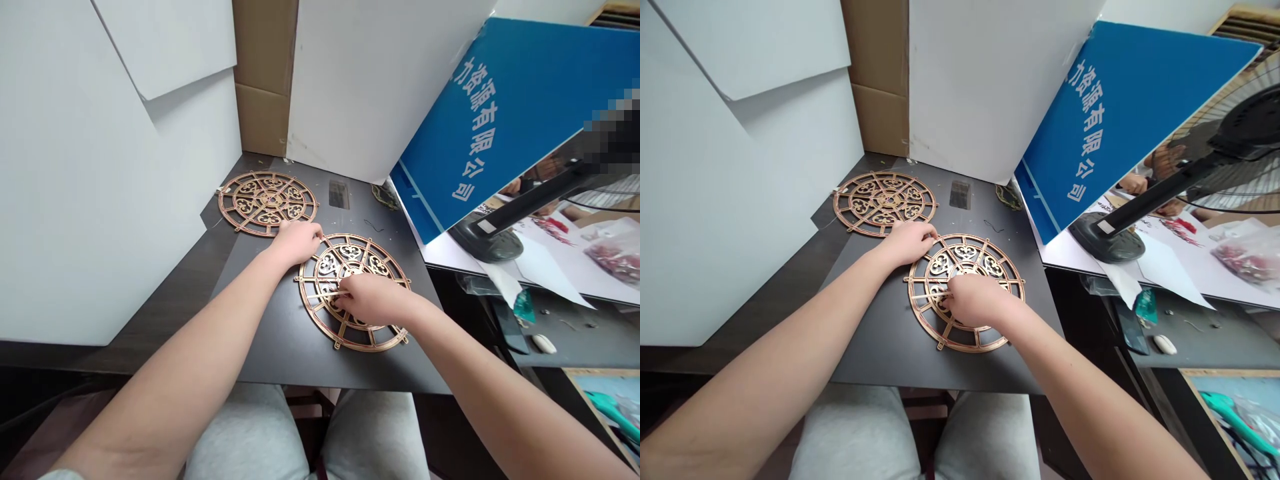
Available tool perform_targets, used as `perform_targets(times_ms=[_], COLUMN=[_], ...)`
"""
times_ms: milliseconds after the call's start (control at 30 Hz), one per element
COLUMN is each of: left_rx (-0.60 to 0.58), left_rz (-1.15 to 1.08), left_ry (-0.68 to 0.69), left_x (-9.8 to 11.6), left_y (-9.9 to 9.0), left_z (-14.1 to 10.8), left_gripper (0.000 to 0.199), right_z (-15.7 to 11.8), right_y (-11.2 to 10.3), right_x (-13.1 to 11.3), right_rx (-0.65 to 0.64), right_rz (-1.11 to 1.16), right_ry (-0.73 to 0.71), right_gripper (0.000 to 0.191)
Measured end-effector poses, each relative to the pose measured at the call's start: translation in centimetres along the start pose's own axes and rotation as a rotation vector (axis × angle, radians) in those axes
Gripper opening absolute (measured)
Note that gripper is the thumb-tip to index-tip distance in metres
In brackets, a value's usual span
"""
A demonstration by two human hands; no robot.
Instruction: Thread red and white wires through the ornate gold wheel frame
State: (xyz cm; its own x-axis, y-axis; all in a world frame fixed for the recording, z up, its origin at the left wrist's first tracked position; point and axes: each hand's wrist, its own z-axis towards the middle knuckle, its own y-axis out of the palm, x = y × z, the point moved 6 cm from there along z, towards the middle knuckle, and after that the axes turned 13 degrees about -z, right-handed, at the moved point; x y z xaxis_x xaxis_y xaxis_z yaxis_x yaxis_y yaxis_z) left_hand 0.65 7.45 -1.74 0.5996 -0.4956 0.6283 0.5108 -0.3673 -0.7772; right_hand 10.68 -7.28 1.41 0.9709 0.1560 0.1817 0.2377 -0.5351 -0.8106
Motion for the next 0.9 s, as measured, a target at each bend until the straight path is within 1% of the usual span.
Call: perform_targets(times_ms=[100,233,367,467,567,600,667,767,833,900], left_rx=[0.000,-0.008,-0.010,0.007,0.046,0.039,-0.032,-0.260,-0.419,-0.514], left_rz=[-0.003,-0.011,-0.026,-0.046,-0.098,-0.132,-0.221,-0.409,-0.539,-0.580], left_ry=[-0.002,0.005,0.015,0.040,0.077,0.095,0.140,0.191,0.195,0.184], left_x=[0.0,-0.1,-0.1,0.3,1.0,1.3,1.8,2.3,2.5,2.6], left_y=[0.0,0.0,-0.1,-0.4,-1.2,-1.4,-1.6,-1.3,-1.0,-0.7], left_z=[0.0,0.0,0.0,-0.2,-0.5,-0.6,-0.8,-1.3,-1.7,-2.1], left_gripper=[0.031,0.031,0.031,0.031,0.030,0.030,0.031,0.034,0.032,0.029], right_z=[-0.2,-1.0,-1.2,-0.9,-0.4,-0.3,-0.1,0.2,0.5,0.8], right_y=[-0.4,-2.2,-3.9,-5.1,-6.0,-6.1,-6.2,-5.8,-5.5,-5.1], right_x=[0.5,1.9,2.9,3.5,3.9,4.1,4.7,5.5,5.9,6.1], right_rx=[0.063,0.221,0.233,0.283,0.346,0.368,0.415,0.487,0.554,0.641], right_rz=[0.040,0.083,0.231,0.227,0.215,0.230,0.268,0.324,0.357,0.362], right_ry=[0.000,0.033,-0.001,-0.022,-0.081,-0.101,-0.125,-0.159,-0.197,-0.231], right_gripper=[0.021,0.017,0.009,0.012,0.020,0.021,0.022,0.018,0.017,0.018])
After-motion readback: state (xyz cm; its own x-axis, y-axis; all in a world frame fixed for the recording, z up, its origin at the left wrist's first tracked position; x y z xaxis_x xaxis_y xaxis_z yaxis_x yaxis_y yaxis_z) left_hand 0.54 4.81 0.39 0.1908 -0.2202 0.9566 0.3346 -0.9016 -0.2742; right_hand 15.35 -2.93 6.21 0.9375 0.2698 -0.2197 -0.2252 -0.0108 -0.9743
